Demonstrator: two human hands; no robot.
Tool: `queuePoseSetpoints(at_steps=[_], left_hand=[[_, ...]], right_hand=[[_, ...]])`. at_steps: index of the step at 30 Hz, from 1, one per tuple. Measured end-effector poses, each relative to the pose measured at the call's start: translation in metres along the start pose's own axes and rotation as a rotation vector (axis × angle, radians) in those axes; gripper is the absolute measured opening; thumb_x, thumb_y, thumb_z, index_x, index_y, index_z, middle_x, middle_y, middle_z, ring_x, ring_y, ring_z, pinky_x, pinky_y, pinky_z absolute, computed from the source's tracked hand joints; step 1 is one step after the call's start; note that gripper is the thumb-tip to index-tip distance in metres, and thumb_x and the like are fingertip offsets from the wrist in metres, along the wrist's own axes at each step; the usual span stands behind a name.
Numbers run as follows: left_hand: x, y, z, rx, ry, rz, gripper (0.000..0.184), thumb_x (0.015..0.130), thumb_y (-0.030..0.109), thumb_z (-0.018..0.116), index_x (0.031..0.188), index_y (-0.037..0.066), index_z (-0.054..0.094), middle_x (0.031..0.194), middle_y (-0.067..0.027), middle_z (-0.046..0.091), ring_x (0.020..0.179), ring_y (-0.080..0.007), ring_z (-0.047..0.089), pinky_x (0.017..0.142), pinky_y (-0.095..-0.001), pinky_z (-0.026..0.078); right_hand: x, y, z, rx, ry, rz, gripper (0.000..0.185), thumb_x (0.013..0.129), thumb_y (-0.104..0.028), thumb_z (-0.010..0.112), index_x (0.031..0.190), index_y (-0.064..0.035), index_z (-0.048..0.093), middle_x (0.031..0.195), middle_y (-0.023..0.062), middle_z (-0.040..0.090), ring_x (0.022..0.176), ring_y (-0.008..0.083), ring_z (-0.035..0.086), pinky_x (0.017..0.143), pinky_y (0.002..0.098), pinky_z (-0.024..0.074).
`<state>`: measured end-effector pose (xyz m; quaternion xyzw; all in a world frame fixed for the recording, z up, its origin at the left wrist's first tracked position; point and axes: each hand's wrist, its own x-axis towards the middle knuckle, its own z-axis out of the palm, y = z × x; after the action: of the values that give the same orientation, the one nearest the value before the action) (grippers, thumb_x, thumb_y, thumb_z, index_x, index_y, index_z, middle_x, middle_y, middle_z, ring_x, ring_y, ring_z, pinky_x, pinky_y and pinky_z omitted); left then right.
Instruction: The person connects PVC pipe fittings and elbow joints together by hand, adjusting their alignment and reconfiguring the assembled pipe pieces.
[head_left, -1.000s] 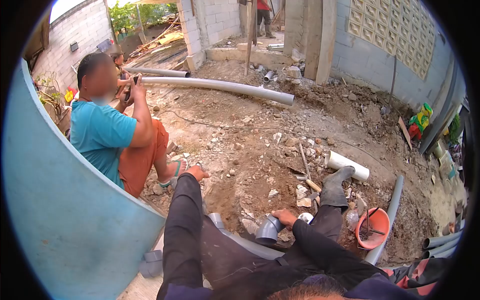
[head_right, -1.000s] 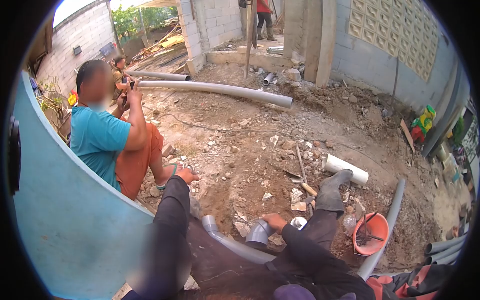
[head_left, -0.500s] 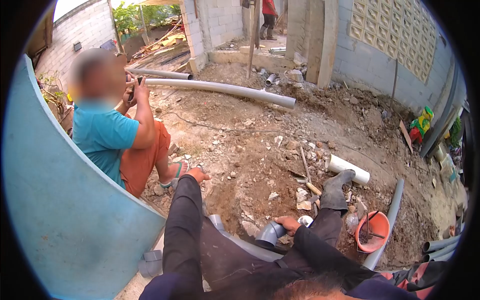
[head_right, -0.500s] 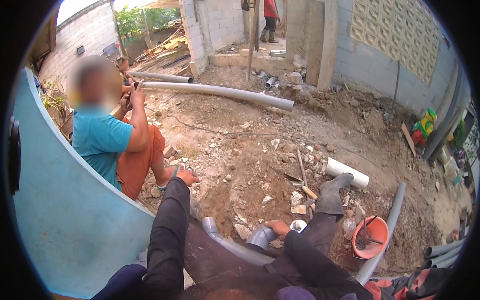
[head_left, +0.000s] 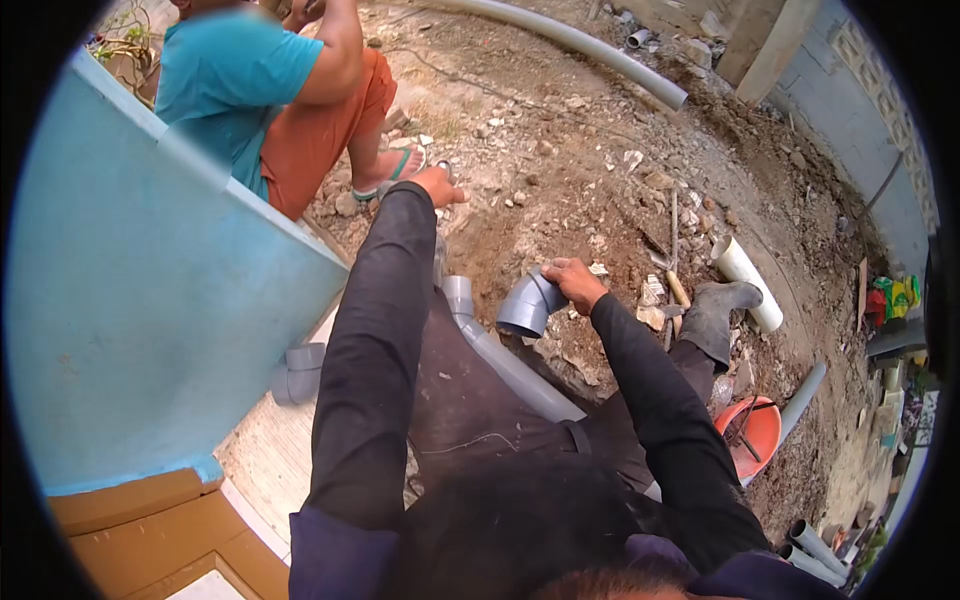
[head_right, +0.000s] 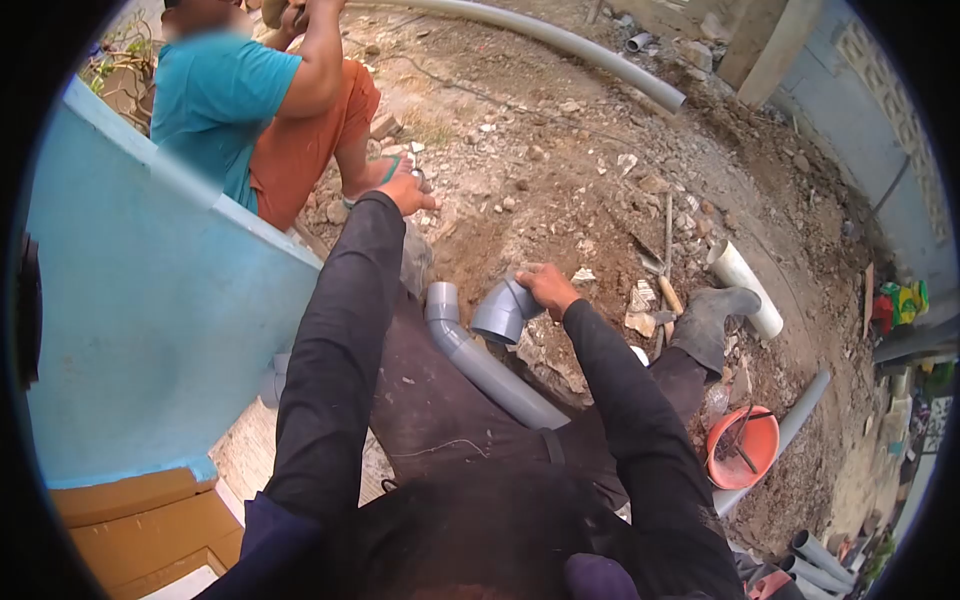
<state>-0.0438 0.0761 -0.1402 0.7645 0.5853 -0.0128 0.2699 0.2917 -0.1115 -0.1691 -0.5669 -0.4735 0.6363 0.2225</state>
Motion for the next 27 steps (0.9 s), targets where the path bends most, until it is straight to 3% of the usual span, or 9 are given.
queuePoseSetpoints(at_steps=[3, 7, 11, 13, 15, 20, 23, 26, 27], left_hand=[[-0.054, 0.015, -0.005, 0.012, -0.022, -0.045, 0.066, 0.081, 0.051, 0.074, 0.119, -0.003, 0.068, 0.123, -0.0251, 0.065, 0.112, -0.0378, 0.065, 0.095, -0.0425, 0.05], [-0.076, 0.014, -0.017, 0.035, -0.096, -0.039, 0.06, 0.083, 0.048, 0.073, 0.122, 0.003, 0.068, 0.124, -0.0234, 0.065, 0.11, -0.038, 0.065, 0.096, -0.0427, 0.049], [-0.057, 0.009, -0.015, -0.094, -0.099, -0.203, 0.045, 0.087, 0.048, 0.07, 0.12, 0.018, 0.073, 0.116, -0.0214, 0.068, 0.107, -0.0402, 0.064, 0.094, -0.0452, 0.048], [-0.051, 0.001, -0.01, 0.143, -0.072, 0.167, 0.06, 0.081, 0.05, 0.073, 0.113, -0.001, 0.071, 0.123, -0.0225, 0.066, 0.117, -0.0369, 0.061, 0.098, -0.0427, 0.046], [-0.038, 0.001, -0.007, 0.019, -0.034, -0.001, 0.063, 0.08, 0.05, 0.073, 0.114, -0.004, 0.069, 0.122, -0.0235, 0.066, 0.116, -0.0373, 0.062, 0.097, -0.044, 0.047], [-0.024, 0.025, -0.013, 0.075, -0.015, -0.085, 0.069, 0.082, 0.051, 0.074, 0.121, -0.005, 0.065, 0.125, -0.023, 0.065, 0.115, -0.0365, 0.063, 0.096, -0.0442, 0.049], [-0.028, 0.052, -0.017, 0.077, -0.095, -0.11, 0.068, 0.083, 0.051, 0.074, 0.122, -0.004, 0.066, 0.125, -0.0231, 0.065, 0.115, -0.0363, 0.063, 0.097, -0.0434, 0.049], [-0.015, 0.041, -0.008, 0.229, -0.163, 0.269, 0.068, 0.081, 0.052, 0.074, 0.123, -0.001, 0.067, 0.126, -0.0227, 0.065, 0.116, -0.0362, 0.063, 0.098, -0.0429, 0.048], [-0.021, 0.046, -0.012, 0.08, -0.127, 0.153, 0.068, 0.081, 0.052, 0.075, 0.123, -0.001, 0.067, 0.125, -0.0229, 0.065, 0.116, -0.0364, 0.063, 0.098, -0.0429, 0.048]], right_hand=[[-0.022, 0.01, 0.047, -0.211, -0.289, -0.004, 0.031, 0.096, -0.024, 0.062, 0.112, 0.0022, 0.068, 0.102, 0.015, 0.07, 0.092, 0.0225, 0.064, 0.084, 0.0385, 0.0509], [0.025, 0.009, 0.033, -0.188, -0.111, -0.009, 0.036, 0.094, -0.024, 0.064, 0.116, 0.0037, 0.068, 0.107, 0.017, 0.071, 0.094, 0.0242, 0.066, 0.085, 0.0379, 0.051], [0.087, -0.007, -0.114, -0.249, 0.592, -0.377, 0.025, 0.094, -0.02, 0.06, 0.094, 0.0045, 0.067, 0.08, 0.0173, 0.068, 0.073, 0.0268, 0.066, 0.066, 0.0413, 0.0509], [0.102, -0.002, -0.199, -0.315, 0.842, -0.44, 0.025, 0.093, -0.019, 0.058, 0.093, 0.0041, 0.066, 0.08, 0.0182, 0.068, 0.073, 0.0284, 0.067, 0.064, 0.0419, 0.0508], [0.044, -0.047, -0.194, 0.053, 0.858, -0.387, 0.023, 0.092, -0.02, 0.058, 0.092, 0.0025, 0.065, 0.081, 0.0177, 0.067, 0.07, 0.0283, 0.067, 0.062, 0.0421, 0.0504], [-0.028, -0.024, -0.084, -0.126, 0.122, -0.178, 0.025, 0.096, -0.02, 0.061, 0.11, -0.0004, 0.067, 0.095, 0.0073, 0.069, 0.086, 0.0178, 0.061, 0.075, 0.0358, 0.0496], [-0.059, 0.021, 0.012, -0.205, -0.251, -0.059, 0.036, 0.1, -0.027, 0.06, 0.124, 0.0002, 0.065, 0.107, 0.011, 0.07, 0.096, 0.0194, 0.063, 0.091, 0.0346, 0.0496], [-0.051, 0.063, 0.036, -0.136, -0.121, -0.046, 0.036, 0.099, -0.027, 0.061, 0.121, 0.0017, 0.066, 0.107, 0.0108, 0.07, 0.1, 0.0196, 0.062, 0.092, 0.0342, 0.048], [-0.052, 0.065, 0.028, -0.057, -0.084, -0.004, 0.035, 0.098, -0.026, 0.062, 0.119, 0.002, 0.067, 0.106, 0.0104, 0.07, 0.099, 0.0195, 0.062, 0.092, 0.0341, 0.048]])
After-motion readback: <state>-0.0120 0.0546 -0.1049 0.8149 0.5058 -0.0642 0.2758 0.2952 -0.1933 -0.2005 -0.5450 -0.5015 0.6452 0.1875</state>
